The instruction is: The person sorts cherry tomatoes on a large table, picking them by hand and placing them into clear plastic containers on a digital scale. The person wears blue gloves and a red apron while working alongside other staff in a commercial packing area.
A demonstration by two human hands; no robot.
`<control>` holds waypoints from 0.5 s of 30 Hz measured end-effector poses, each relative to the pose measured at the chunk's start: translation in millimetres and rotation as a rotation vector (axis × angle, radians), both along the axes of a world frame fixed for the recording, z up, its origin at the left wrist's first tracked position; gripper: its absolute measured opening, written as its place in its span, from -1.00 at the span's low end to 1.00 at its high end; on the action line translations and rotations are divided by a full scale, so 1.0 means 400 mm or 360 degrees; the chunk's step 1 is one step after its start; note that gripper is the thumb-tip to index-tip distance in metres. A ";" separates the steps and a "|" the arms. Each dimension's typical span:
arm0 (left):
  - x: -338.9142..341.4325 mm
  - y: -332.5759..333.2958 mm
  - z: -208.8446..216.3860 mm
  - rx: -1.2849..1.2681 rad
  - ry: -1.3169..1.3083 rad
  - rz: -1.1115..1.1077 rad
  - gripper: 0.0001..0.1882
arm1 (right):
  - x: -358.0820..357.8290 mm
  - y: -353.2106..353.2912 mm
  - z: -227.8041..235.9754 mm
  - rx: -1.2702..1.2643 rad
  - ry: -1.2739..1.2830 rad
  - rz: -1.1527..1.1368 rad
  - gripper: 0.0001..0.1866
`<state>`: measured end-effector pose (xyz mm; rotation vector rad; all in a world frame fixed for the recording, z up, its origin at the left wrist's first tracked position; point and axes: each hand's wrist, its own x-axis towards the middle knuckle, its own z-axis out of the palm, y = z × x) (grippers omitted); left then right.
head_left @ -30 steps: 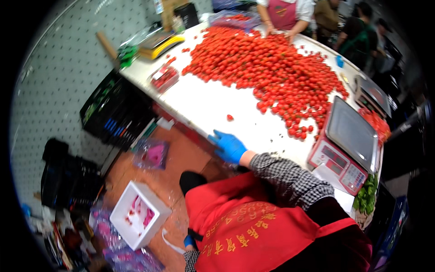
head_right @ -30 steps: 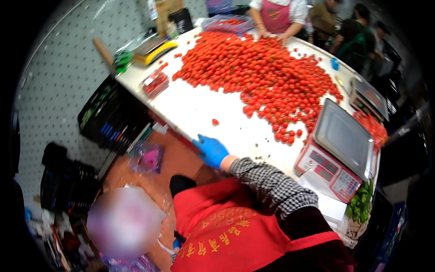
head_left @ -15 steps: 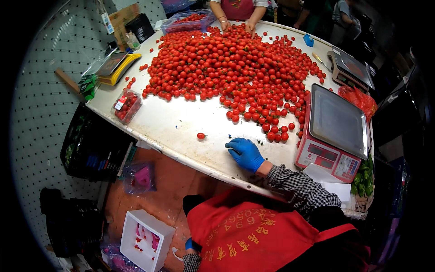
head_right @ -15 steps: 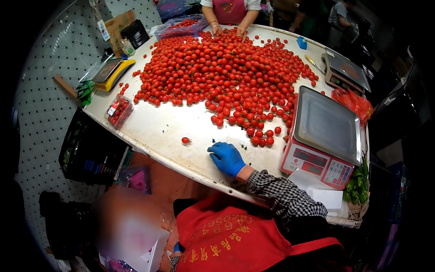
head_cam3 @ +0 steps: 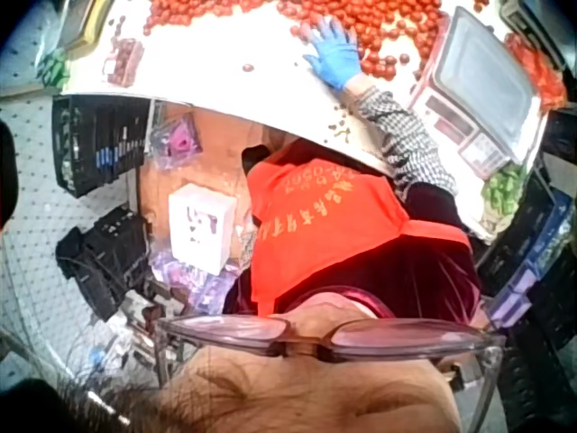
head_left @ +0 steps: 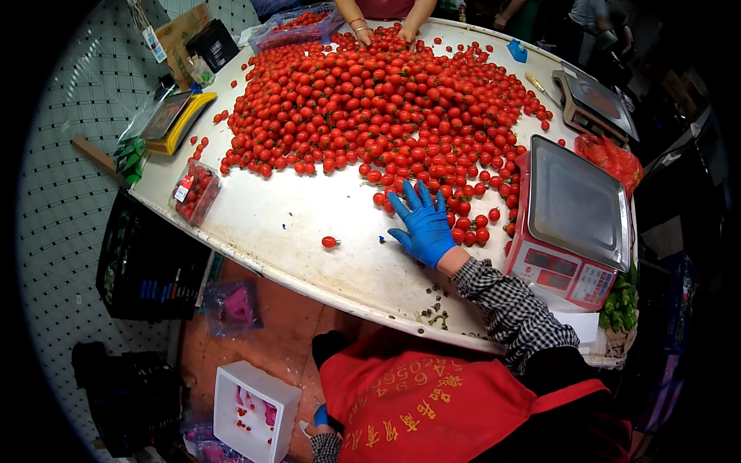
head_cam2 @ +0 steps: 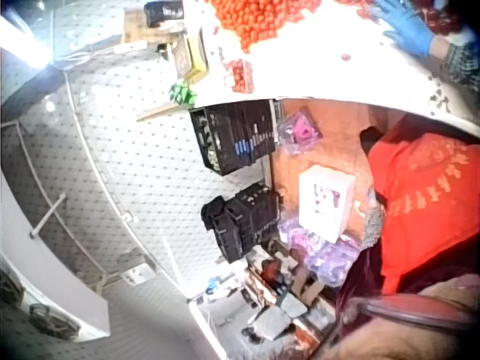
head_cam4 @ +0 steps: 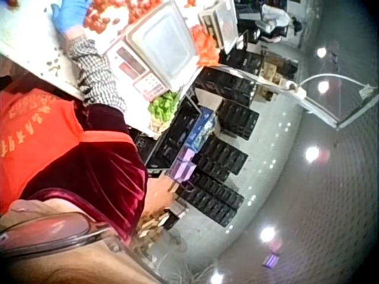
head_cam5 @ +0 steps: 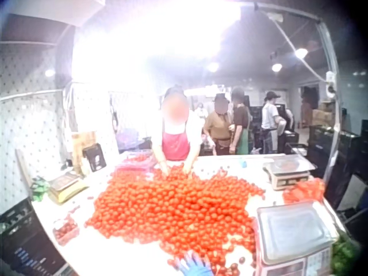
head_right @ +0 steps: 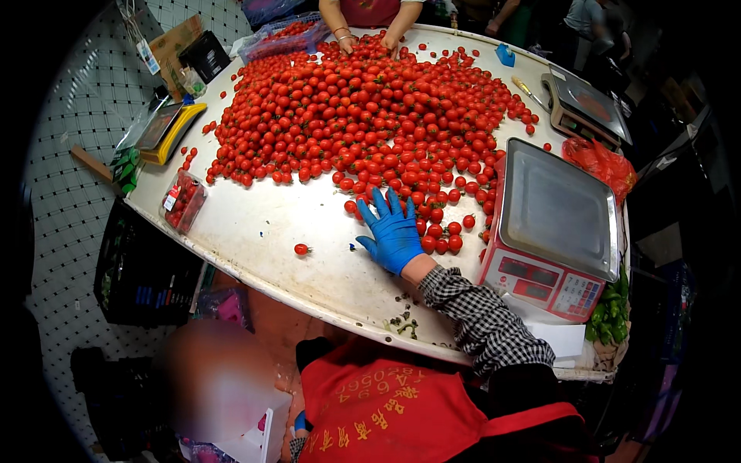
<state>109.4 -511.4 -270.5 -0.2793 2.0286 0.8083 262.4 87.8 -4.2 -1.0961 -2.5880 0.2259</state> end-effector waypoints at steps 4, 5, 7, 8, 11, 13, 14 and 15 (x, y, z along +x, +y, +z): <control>-0.006 -0.028 0.003 0.0015 -0.0002 0.0005 -0.79 | 0.044 -0.048 0.000 -0.0033 -0.0318 0.0400 -0.21; -0.004 -0.035 0.002 0.0013 -0.0009 0.0009 -0.79 | 0.062 -0.060 -0.001 -0.0016 -0.0315 0.0393 -0.23; -0.003 -0.046 -0.005 0.0011 -0.0017 0.0018 -0.80 | 0.095 -0.069 -0.005 -0.0025 -0.0314 0.0399 -0.26; 0.000 -0.053 -0.010 0.0012 -0.0022 0.0029 -0.80 | 0.110 -0.074 -0.006 0.0017 -0.0216 0.0393 -0.31; -0.007 -0.069 -0.021 0.0018 0.0017 0.0041 -0.80 | 0.137 -0.085 -0.007 -0.0071 -0.0174 0.0415 -0.32; -0.027 -0.059 -0.015 0.0033 0.0096 0.0045 -0.81 | 0.147 -0.099 -0.007 -0.0140 -0.0147 0.0456 -0.36; -0.044 -0.039 -0.006 0.0053 0.0176 0.0057 -0.81 | 0.151 -0.110 -0.009 -0.0193 -0.0126 0.0470 -0.37; -0.067 -0.009 0.012 0.0074 0.0356 -0.0044 -0.81 | 0.152 -0.120 -0.010 -0.0244 -0.0104 0.0485 -0.38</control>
